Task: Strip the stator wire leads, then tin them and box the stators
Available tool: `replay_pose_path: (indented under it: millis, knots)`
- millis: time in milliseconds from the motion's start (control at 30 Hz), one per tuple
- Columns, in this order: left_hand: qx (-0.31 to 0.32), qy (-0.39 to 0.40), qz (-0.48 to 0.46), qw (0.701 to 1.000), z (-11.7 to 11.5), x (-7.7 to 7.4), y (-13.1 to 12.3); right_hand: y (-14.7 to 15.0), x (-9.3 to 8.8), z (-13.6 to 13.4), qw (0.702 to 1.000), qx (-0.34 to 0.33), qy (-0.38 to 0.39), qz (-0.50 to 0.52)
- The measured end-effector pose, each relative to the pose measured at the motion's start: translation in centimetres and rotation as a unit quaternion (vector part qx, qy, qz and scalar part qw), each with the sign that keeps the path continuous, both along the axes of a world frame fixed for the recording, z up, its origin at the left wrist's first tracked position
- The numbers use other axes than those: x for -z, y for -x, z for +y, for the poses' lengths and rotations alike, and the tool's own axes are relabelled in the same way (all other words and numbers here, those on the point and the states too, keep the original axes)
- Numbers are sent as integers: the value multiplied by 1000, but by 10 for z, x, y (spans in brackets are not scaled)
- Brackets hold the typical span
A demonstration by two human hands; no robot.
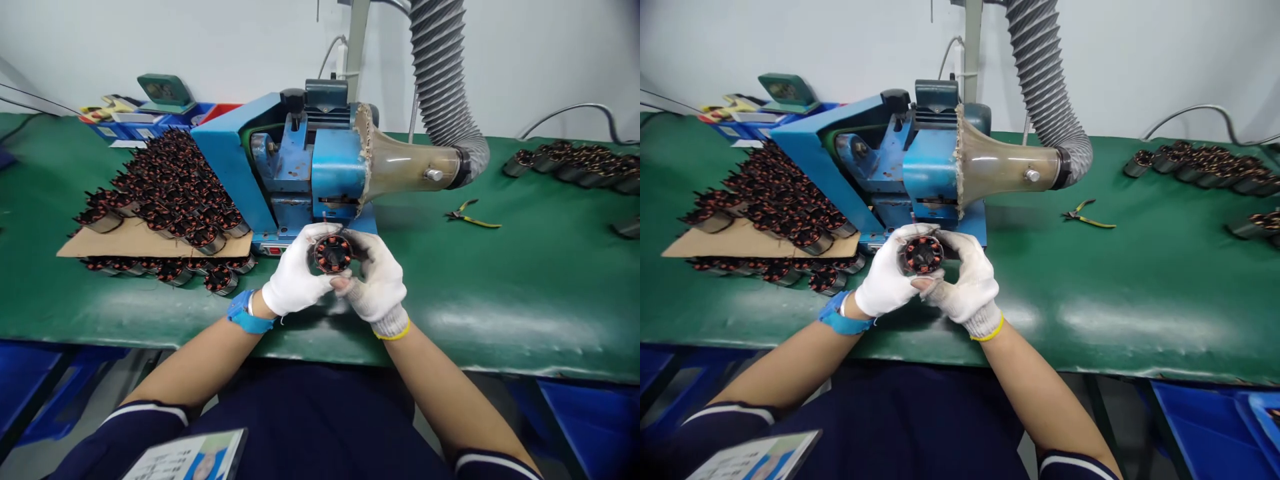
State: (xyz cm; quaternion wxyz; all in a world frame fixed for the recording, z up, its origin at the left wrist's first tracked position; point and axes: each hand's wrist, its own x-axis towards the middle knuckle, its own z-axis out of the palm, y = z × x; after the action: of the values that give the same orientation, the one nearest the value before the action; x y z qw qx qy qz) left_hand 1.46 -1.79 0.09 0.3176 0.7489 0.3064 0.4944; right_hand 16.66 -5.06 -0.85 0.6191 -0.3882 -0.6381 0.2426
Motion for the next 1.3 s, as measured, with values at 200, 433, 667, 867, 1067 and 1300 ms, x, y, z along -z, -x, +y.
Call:
replay_pose_path:
  millis: [200, 433, 667, 867, 1067, 1300]
  knots:
    - [-2, -11, -41, 999, 2, 3, -2, -4, -4, -3, 992, 92, -9, -87]
    - [0, -2, -17, 1000, 1, 10, -3, -8, -14, -2, 984, 64, 165, -5]
    - [-25, -25, -1, 999, -5, 18, -9, -25, -13, 22, 912, 87, 230, 328]
    - [-129, -41, 54, 989, -7, 16, -9, 3, -11, 15, 928, 75, 229, 285]
    - [-112, -70, 37, 991, -3, 23, -8, 36, -20, 28, 945, 58, 234, 223]
    - [-176, -56, 45, 982, 9, 12, -10, 36, -21, 65, 957, 39, 227, 176]
